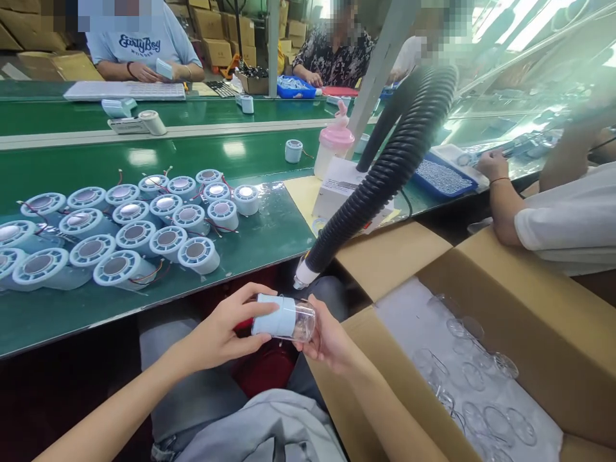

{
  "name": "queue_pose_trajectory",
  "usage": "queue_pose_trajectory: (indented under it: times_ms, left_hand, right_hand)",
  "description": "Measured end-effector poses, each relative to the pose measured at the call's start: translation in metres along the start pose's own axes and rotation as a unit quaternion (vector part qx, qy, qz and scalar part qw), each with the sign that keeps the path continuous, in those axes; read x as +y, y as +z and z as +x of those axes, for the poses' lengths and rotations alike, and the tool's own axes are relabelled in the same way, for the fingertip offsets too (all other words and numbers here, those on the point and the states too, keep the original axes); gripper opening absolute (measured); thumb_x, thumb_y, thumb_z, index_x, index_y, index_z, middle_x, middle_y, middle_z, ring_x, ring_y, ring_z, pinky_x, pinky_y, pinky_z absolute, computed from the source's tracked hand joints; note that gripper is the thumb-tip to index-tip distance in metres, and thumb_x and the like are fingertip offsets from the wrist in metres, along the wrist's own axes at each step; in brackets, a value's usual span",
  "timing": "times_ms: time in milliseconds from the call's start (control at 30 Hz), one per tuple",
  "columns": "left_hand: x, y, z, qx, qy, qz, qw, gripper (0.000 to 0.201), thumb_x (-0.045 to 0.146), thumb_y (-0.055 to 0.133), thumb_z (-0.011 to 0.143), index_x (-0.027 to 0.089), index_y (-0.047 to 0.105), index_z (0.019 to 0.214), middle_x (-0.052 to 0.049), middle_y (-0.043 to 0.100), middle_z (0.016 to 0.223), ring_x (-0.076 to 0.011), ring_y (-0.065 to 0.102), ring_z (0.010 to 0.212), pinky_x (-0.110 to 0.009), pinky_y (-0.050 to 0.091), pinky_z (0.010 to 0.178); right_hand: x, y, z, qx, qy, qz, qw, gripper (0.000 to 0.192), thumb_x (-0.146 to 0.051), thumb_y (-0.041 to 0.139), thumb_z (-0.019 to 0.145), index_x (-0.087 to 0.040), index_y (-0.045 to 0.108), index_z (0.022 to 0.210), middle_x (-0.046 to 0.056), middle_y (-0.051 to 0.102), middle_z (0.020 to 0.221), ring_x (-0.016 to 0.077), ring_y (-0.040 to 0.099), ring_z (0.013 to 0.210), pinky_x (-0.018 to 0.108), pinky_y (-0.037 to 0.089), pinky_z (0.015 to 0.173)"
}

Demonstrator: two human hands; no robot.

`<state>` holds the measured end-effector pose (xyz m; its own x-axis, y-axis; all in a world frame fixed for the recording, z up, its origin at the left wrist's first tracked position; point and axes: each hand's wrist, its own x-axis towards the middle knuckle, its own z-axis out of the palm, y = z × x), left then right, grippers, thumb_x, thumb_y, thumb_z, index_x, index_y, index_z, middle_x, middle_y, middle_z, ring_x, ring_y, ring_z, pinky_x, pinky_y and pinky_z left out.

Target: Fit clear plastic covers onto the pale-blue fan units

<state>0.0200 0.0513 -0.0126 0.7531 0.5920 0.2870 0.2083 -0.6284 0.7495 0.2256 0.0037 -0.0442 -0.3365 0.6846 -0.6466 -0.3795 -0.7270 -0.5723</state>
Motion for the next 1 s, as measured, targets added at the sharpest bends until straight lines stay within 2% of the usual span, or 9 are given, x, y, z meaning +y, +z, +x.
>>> queue_pose_trajectory:
  times_ms: [167,333,400,500,567,733,800,867,1000]
  left_hand:
    - [0.008,-0.005,-0.008,-0.009,0.042,0.019,0.999,0.032,0.01,0.054,0.087,0.026,0.055,0.115,-0.01,0.045,0.127,-0.0207,0.053,0.109,-0.032,0.05,0.087]
    - [0.018,-0.005,-0.014,-0.013,0.044,-0.014,0.999,0.018,0.009,0.054,0.087,0.022,0.064,0.091,-0.009,0.042,0.13,-0.0223,0.053,0.111,-0.03,0.052,0.083]
    - [0.018,-0.004,-0.016,0.006,0.041,-0.027,0.999,0.017,0.012,0.058,0.086,0.023,0.062,0.098,-0.01,0.045,0.128,-0.0225,0.054,0.11,-0.031,0.051,0.085]
    - [0.017,-0.003,-0.019,0.026,0.027,-0.034,0.999,0.036,0.018,0.064,0.083,0.022,0.052,0.117,-0.013,0.05,0.123,-0.0234,0.054,0.11,-0.036,0.05,0.091]
    - [0.016,-0.003,-0.02,0.025,0.028,-0.029,0.999,0.038,0.018,0.064,0.083,0.021,0.051,0.119,-0.013,0.051,0.123,-0.0233,0.054,0.11,-0.037,0.05,0.091]
    - [0.022,-0.002,-0.023,0.022,0.037,-0.03,0.999,0.016,0.011,0.058,0.085,0.021,0.065,0.095,-0.01,0.045,0.128,-0.0218,0.055,0.108,-0.031,0.052,0.084]
    - [0.024,-0.001,-0.024,0.019,0.032,-0.043,0.998,0.015,0.009,0.057,0.086,0.021,0.067,0.087,-0.009,0.043,0.129,-0.021,0.055,0.108,-0.03,0.052,0.085]
    - [0.022,-0.001,-0.026,0.013,0.026,-0.048,0.998,0.017,0.011,0.06,0.084,0.024,0.066,0.095,-0.008,0.044,0.128,-0.0215,0.054,0.109,-0.031,0.05,0.088]
    - [0.02,0.004,-0.046,0.042,-0.038,-0.069,0.996,0.056,0.019,0.068,0.079,0.027,0.043,0.129,-0.012,0.053,0.122,-0.025,0.054,0.11,-0.038,0.048,0.092]
  right_hand:
    - [0.001,0.006,-0.011,-0.012,0.01,-0.006,1.0,0.053,-0.059,0.021,0.091,-0.017,0.05,0.078,0.0,0.058,0.041,0.0034,0.036,0.024,0.011,0.017,0.028]
    - [0.0,0.011,-0.017,-0.03,0.03,-0.005,0.999,0.054,-0.058,0.019,0.091,-0.018,0.05,0.076,0.0,0.057,0.041,0.0037,0.034,0.023,0.012,0.015,0.027]
    - [-0.002,0.013,-0.02,-0.029,0.037,-0.007,0.999,0.055,-0.057,0.016,0.092,-0.017,0.05,0.075,0.0,0.057,0.039,0.0036,0.033,0.023,0.012,0.015,0.027]
    - [-0.004,0.016,-0.024,-0.025,0.042,-0.012,0.999,0.056,-0.055,0.013,0.094,-0.017,0.049,0.075,0.0,0.057,0.04,0.0035,0.033,0.022,0.012,0.015,0.026]
    - [-0.004,0.017,-0.025,-0.027,0.044,-0.012,0.999,0.056,-0.054,0.013,0.094,-0.017,0.05,0.076,0.0,0.058,0.041,0.0034,0.033,0.022,0.011,0.015,0.026]
    - [-0.003,0.018,-0.027,-0.031,0.048,-0.01,0.998,0.055,-0.053,0.013,0.095,-0.017,0.05,0.076,0.001,0.058,0.042,0.0034,0.035,0.022,0.011,0.015,0.026]
    - [-0.003,0.018,-0.028,-0.03,0.048,-0.008,0.998,0.056,-0.052,0.012,0.095,-0.016,0.049,0.075,0.001,0.058,0.041,0.0035,0.035,0.022,0.011,0.015,0.025]
    - [-0.001,0.017,-0.027,-0.028,0.05,-0.009,0.998,0.056,-0.053,0.012,0.095,-0.016,0.05,0.076,0.001,0.058,0.041,0.0036,0.036,0.023,0.011,0.017,0.026]
    - [0.015,0.013,-0.016,-0.036,0.084,-0.037,0.995,0.057,-0.064,0.021,0.089,-0.017,0.052,0.079,0.001,0.06,0.043,0.0056,0.041,0.025,0.011,0.019,0.026]
